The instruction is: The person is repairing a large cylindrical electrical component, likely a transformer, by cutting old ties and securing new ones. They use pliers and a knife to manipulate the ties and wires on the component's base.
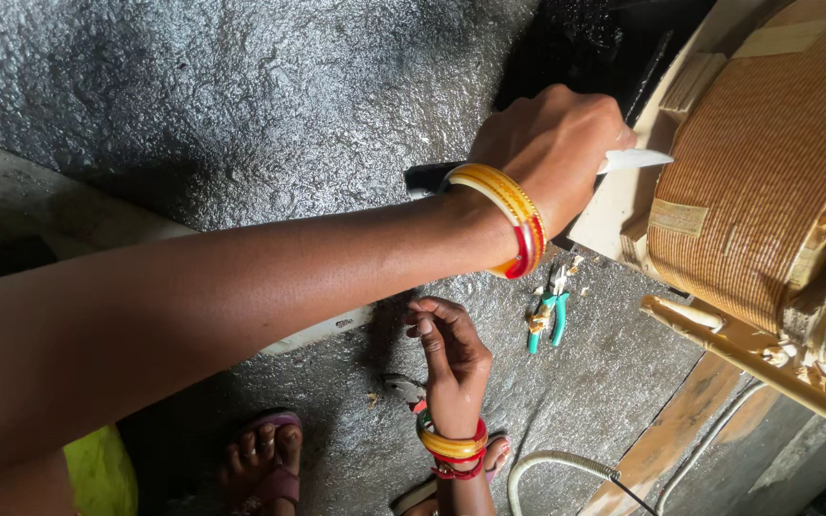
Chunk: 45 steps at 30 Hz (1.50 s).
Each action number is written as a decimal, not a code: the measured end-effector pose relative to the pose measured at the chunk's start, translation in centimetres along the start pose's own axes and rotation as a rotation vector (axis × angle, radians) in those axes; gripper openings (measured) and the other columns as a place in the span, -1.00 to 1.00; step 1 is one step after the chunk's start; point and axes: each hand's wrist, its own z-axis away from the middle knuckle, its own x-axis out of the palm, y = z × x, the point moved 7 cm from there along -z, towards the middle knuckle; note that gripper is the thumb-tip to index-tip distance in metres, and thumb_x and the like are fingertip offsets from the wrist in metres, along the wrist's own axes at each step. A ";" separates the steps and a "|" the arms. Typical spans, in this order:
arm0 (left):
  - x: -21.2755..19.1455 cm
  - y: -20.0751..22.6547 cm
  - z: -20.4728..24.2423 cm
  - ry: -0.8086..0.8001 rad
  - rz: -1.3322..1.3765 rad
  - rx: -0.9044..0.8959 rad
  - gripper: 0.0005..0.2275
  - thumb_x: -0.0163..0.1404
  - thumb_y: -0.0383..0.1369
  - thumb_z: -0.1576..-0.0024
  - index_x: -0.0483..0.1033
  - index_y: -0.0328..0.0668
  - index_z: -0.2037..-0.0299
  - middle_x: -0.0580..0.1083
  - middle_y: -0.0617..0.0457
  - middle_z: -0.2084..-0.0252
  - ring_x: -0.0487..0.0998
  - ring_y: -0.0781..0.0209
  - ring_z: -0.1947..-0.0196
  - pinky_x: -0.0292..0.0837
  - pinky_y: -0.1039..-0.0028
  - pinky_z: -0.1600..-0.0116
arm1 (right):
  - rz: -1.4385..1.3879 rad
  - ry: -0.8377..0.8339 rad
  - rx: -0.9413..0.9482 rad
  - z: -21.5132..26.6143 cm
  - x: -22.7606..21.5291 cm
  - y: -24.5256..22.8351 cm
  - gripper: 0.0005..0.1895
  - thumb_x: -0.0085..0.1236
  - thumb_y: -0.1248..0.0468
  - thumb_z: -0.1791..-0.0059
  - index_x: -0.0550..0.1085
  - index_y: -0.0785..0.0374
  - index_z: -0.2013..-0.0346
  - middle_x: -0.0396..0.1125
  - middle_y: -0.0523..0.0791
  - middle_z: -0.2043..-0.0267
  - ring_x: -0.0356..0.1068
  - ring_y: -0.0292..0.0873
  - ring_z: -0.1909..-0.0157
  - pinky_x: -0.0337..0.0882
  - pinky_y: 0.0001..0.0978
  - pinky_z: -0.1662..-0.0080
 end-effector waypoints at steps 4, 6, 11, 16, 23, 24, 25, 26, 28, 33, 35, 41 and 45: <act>-0.2 -0.3 0.3 -0.002 -0.012 -0.018 -0.79 0.02 -0.49 -0.13 0.67 -0.05 0.11 0.62 -0.08 0.37 0.67 0.09 0.53 0.54 0.34 0.47 | 0.022 0.003 0.003 -0.2 -0.1 -0.1 -0.81 0.06 0.47 -0.09 0.53 0.44 0.02 0.46 -0.06 0.08 0.41 -0.25 0.06 0.43 -0.43 -0.03; -0.3 -0.3 0.4 0.019 -0.018 -0.012 -0.76 0.01 -0.51 -0.12 0.67 -0.01 0.09 0.63 -0.09 0.35 0.67 0.07 0.51 0.55 0.33 0.44 | 0.058 0.002 -0.009 -0.2 0.0 -0.2 -0.82 0.06 0.48 -0.08 0.54 0.43 0.04 0.46 -0.07 0.06 0.42 -0.26 0.05 0.43 -0.43 -0.03; -0.3 -0.4 0.4 0.018 -0.005 -0.025 -0.81 0.05 -0.44 -0.15 0.70 0.02 0.13 0.63 -0.09 0.34 0.68 0.00 0.44 0.56 0.27 0.34 | 0.090 -0.020 -0.033 -0.1 0.0 -0.5 -0.82 0.05 0.48 -0.08 0.53 0.42 0.04 0.44 -0.08 0.04 0.43 -0.27 0.02 0.43 -0.45 -0.05; -0.3 -0.4 0.4 0.031 0.018 -0.019 -0.80 0.05 -0.46 -0.11 0.69 0.03 0.13 0.63 -0.10 0.32 0.68 -0.03 0.42 0.57 0.26 0.33 | 0.061 -0.016 0.001 -0.3 -0.2 -0.1 -0.82 0.05 0.47 -0.09 0.53 0.42 0.04 0.45 -0.08 0.06 0.41 -0.27 0.05 0.43 -0.45 -0.02; -1.5 0.7 0.5 0.124 0.053 0.060 -0.86 0.08 -0.47 -0.09 0.70 -0.11 0.23 0.62 -0.12 0.38 0.68 -0.05 0.43 0.56 0.22 0.35 | 0.059 -0.025 -0.017 -0.3 -0.5 0.3 -0.82 0.06 0.46 -0.09 0.53 0.44 0.03 0.45 -0.08 0.06 0.40 -0.27 0.05 0.41 -0.45 -0.05; -0.8 -0.5 0.3 0.057 0.163 -0.160 -0.89 0.06 -0.44 -0.16 0.67 -0.25 0.30 0.62 -0.18 0.40 0.67 -0.13 0.41 0.52 0.12 0.35 | 0.067 -0.027 -0.030 -0.3 -0.6 0.5 -0.82 0.06 0.46 -0.09 0.52 0.43 0.03 0.45 -0.08 0.05 0.41 -0.27 0.03 0.42 -0.45 -0.06; 0.2 -1.3 0.1 -0.009 0.273 -0.381 -0.81 0.05 -0.42 -0.22 0.65 -0.39 0.37 0.61 -0.24 0.41 0.66 -0.21 0.40 0.48 0.02 0.35 | 0.075 -0.029 -0.043 -0.2 -0.7 0.7 -0.83 0.06 0.46 -0.09 0.52 0.43 0.04 0.45 -0.09 0.04 0.42 -0.28 0.01 0.42 -0.45 -0.08; 1.3 -1.9 0.4 -0.076 0.382 -0.604 -0.69 0.03 -0.40 -0.29 0.62 -0.54 0.44 0.61 -0.30 0.42 0.64 -0.28 0.38 0.44 -0.08 0.36 | 0.056 -0.020 -0.037 -0.1 -1.0 1.1 -0.83 0.07 0.47 -0.09 0.52 0.44 0.04 0.45 -0.08 0.05 0.42 -0.27 0.01 0.41 -0.45 -0.08; 0.3 1.1 -0.7 -0.039 -0.005 -0.211 -0.78 0.05 -0.44 -0.21 0.59 -0.29 0.50 0.56 -0.20 0.44 0.63 -0.12 0.47 0.52 0.09 0.40 | 0.017 -0.005 -0.028 0.0 -1.3 1.8 -0.82 0.08 0.48 -0.08 0.52 0.44 0.04 0.44 -0.07 0.06 0.41 -0.27 0.00 0.40 -0.45 -0.08; 0.7 6.8 -1.7 -0.197 -0.400 0.036 -0.91 0.02 -0.49 -0.17 0.59 -0.21 0.33 0.58 -0.15 0.39 0.68 0.03 0.43 0.56 0.32 0.37 | 0.087 0.013 -0.008 0.0 -1.4 2.2 -0.87 0.12 0.47 -0.09 0.55 0.45 0.09 0.49 -0.05 0.14 0.43 -0.26 0.09 0.44 -0.44 0.00; -1.0 7.6 -2.9 -0.126 -0.404 0.073 -0.93 0.08 -0.40 -0.12 0.64 -0.09 0.32 0.61 -0.09 0.29 0.68 -0.06 0.28 0.63 0.25 0.33 | 0.117 -0.022 -0.061 0.1 -0.9 1.1 -0.87 0.11 0.47 -0.09 0.54 0.45 0.09 0.47 -0.05 0.11 0.43 -0.26 0.05 0.43 -0.44 -0.03; -0.3 5.7 -3.8 -0.141 -0.375 -0.072 -0.92 0.07 -0.42 -0.15 0.66 -0.05 0.27 0.60 -0.07 0.25 0.69 -0.02 0.29 0.62 0.24 0.32 | 0.149 -0.070 -0.132 0.5 0.0 -0.1 -0.86 0.10 0.47 -0.07 0.53 0.44 0.10 0.42 -0.06 0.08 0.41 -0.27 0.04 0.40 -0.46 -0.04; 4.9 6.7 -3.2 -0.265 -0.551 0.061 -0.92 0.05 -0.45 -0.15 0.60 -0.21 0.23 0.59 -0.12 0.34 0.68 0.15 0.43 0.54 0.44 0.39 | 0.169 -0.048 -0.110 0.8 -0.8 1.7 -0.88 0.12 0.45 -0.07 0.53 0.45 0.13 0.42 -0.08 0.16 0.38 -0.29 0.12 0.40 -0.46 0.03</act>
